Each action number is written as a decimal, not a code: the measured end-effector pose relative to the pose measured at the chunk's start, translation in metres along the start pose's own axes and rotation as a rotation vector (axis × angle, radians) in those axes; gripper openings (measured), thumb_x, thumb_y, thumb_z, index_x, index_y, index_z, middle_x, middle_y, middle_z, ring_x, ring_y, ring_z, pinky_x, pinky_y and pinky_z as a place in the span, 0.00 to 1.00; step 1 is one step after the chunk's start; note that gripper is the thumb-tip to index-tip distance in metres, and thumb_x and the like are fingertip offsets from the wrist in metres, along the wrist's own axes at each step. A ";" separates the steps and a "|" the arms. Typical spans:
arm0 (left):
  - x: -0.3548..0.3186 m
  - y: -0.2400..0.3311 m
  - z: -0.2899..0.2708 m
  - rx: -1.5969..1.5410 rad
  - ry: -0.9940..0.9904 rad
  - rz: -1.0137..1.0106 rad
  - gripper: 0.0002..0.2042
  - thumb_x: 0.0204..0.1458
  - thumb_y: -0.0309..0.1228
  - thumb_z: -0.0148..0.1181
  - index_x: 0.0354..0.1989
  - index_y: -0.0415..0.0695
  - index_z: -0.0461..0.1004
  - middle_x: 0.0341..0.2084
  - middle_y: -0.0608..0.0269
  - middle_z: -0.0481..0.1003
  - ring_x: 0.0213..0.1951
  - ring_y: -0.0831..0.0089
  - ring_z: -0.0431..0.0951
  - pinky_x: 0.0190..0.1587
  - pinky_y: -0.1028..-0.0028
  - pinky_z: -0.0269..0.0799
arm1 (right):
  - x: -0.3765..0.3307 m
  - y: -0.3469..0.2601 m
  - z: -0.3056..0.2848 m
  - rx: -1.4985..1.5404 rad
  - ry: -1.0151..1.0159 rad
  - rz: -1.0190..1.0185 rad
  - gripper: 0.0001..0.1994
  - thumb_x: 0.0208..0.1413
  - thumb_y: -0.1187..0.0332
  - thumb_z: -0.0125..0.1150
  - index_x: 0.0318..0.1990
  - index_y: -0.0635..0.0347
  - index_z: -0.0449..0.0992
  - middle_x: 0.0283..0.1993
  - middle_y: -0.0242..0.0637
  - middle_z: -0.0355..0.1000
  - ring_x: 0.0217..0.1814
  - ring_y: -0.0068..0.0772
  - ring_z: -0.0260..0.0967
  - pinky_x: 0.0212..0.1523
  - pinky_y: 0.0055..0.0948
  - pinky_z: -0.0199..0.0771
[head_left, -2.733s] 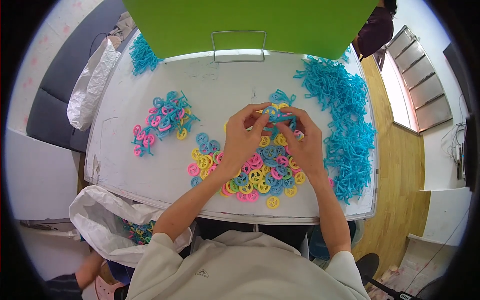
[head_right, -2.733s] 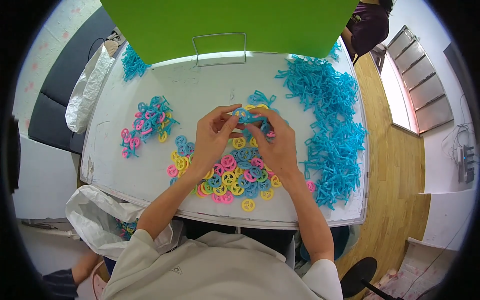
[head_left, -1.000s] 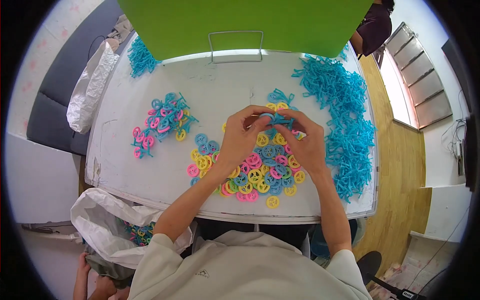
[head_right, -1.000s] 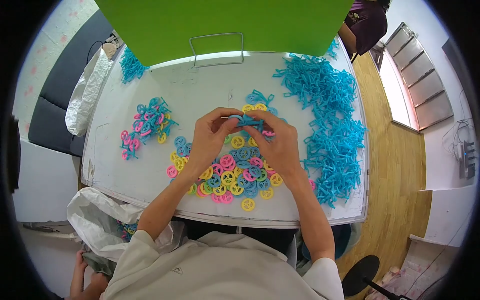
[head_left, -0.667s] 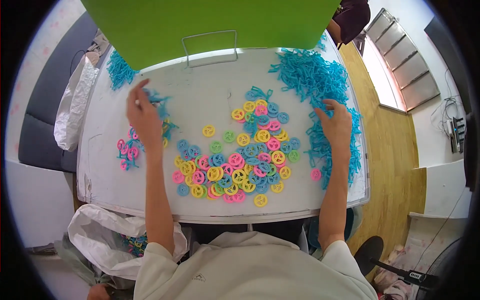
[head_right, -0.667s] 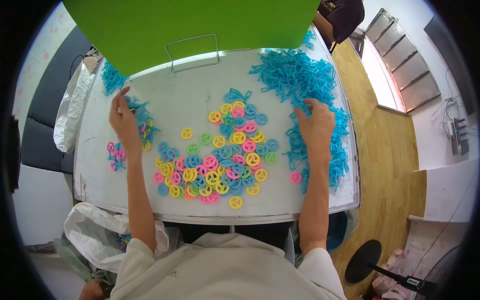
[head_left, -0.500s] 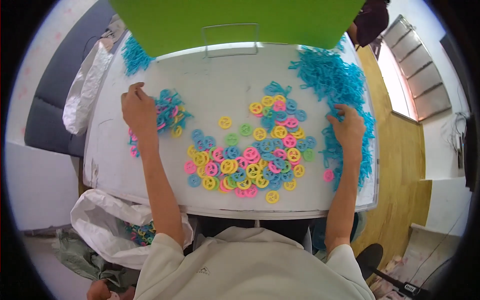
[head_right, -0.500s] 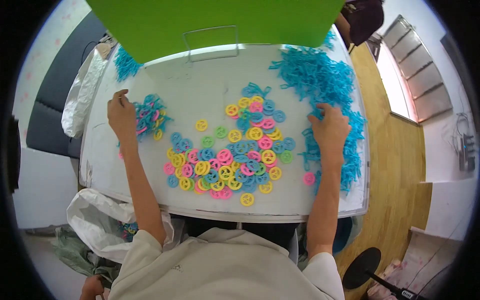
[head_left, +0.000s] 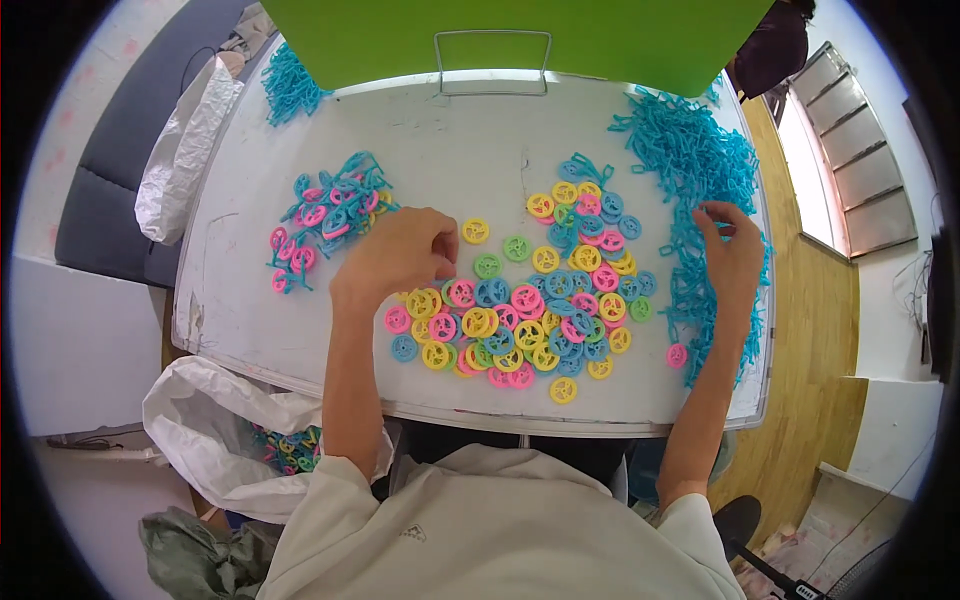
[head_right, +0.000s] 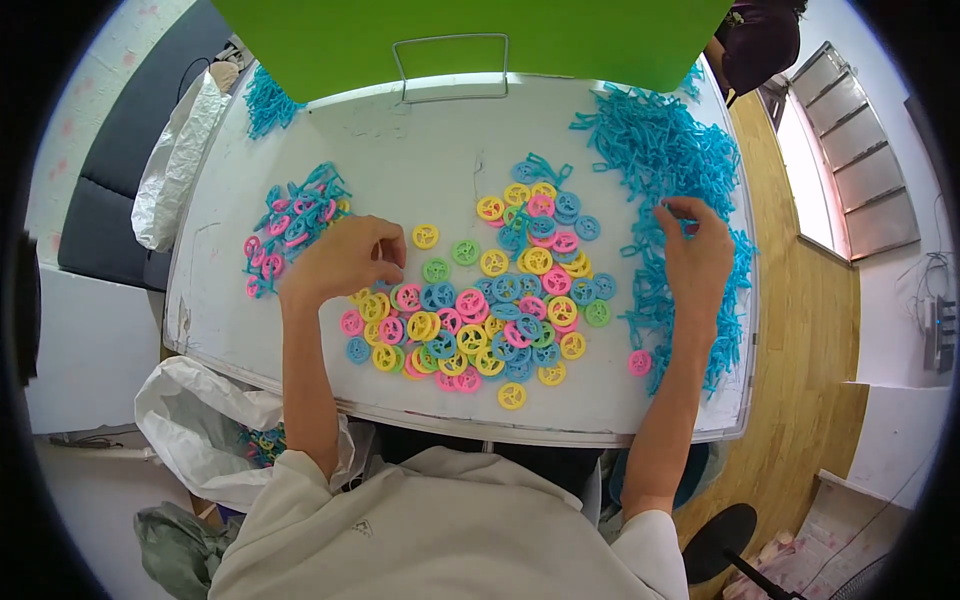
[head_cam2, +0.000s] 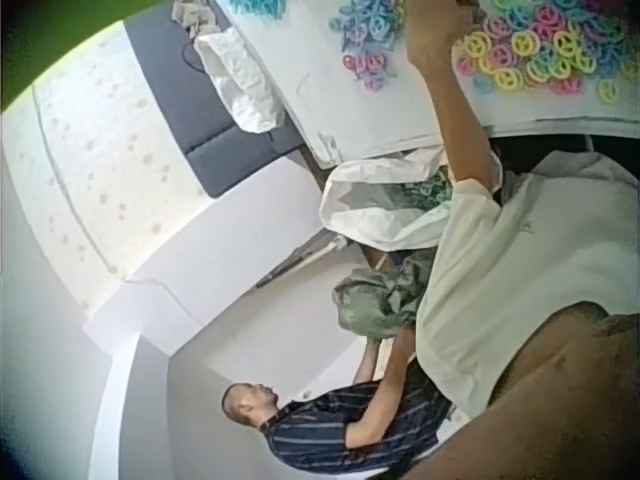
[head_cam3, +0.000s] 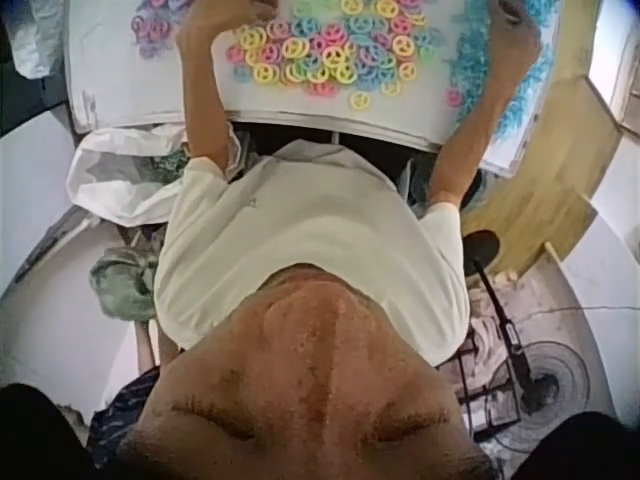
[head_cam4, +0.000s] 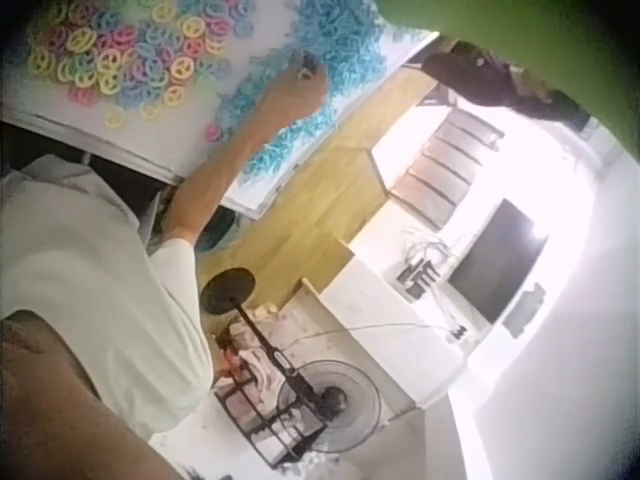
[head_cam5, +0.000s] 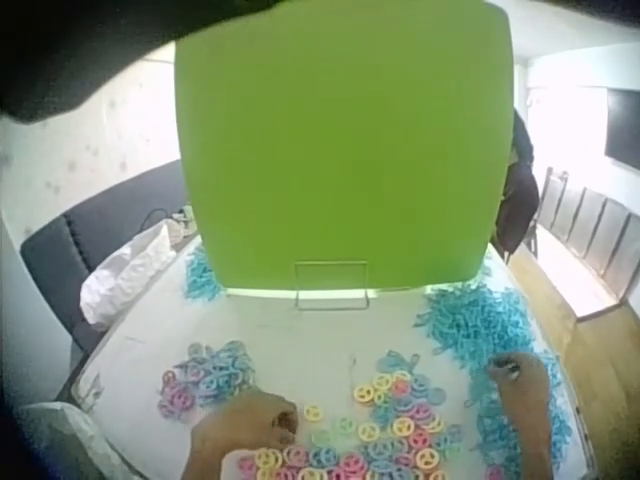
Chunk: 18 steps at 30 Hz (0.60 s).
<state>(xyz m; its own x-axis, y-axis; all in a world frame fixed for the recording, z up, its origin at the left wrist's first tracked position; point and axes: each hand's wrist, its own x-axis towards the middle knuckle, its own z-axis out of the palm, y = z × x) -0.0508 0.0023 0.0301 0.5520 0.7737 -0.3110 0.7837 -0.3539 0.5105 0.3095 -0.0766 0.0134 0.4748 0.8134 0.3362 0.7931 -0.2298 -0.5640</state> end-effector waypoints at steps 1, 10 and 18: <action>0.002 0.003 -0.002 -0.087 -0.041 -0.038 0.09 0.43 0.24 0.65 0.34 0.40 0.77 0.23 0.62 0.75 0.28 0.73 0.75 0.31 0.75 0.70 | -0.001 -0.009 -0.002 0.110 0.011 0.026 0.09 0.52 0.66 0.64 0.37 0.61 0.78 0.32 0.34 0.77 0.32 0.26 0.71 0.33 0.25 0.69; 0.025 0.050 0.014 -0.860 0.184 0.077 0.07 0.53 0.28 0.60 0.37 0.39 0.74 0.28 0.65 0.76 0.32 0.78 0.77 0.32 0.79 0.73 | -0.018 -0.052 0.015 0.925 -0.272 0.188 0.10 0.60 0.69 0.57 0.46 0.64 0.71 0.30 0.30 0.73 0.30 0.14 0.66 0.32 0.16 0.68; 0.034 0.063 0.035 -1.129 0.221 0.166 0.11 0.56 0.32 0.59 0.40 0.37 0.72 0.33 0.63 0.75 0.34 0.76 0.78 0.32 0.78 0.76 | -0.040 -0.066 0.048 0.893 -0.511 0.059 0.07 0.58 0.74 0.58 0.43 0.64 0.72 0.32 0.28 0.73 0.34 0.14 0.68 0.35 0.16 0.69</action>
<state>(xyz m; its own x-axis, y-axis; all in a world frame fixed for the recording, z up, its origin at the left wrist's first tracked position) 0.0271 -0.0115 0.0236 0.4749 0.8761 -0.0836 -0.0549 0.1243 0.9907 0.2200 -0.0681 0.0012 0.1194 0.9917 0.0472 0.1019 0.0350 -0.9942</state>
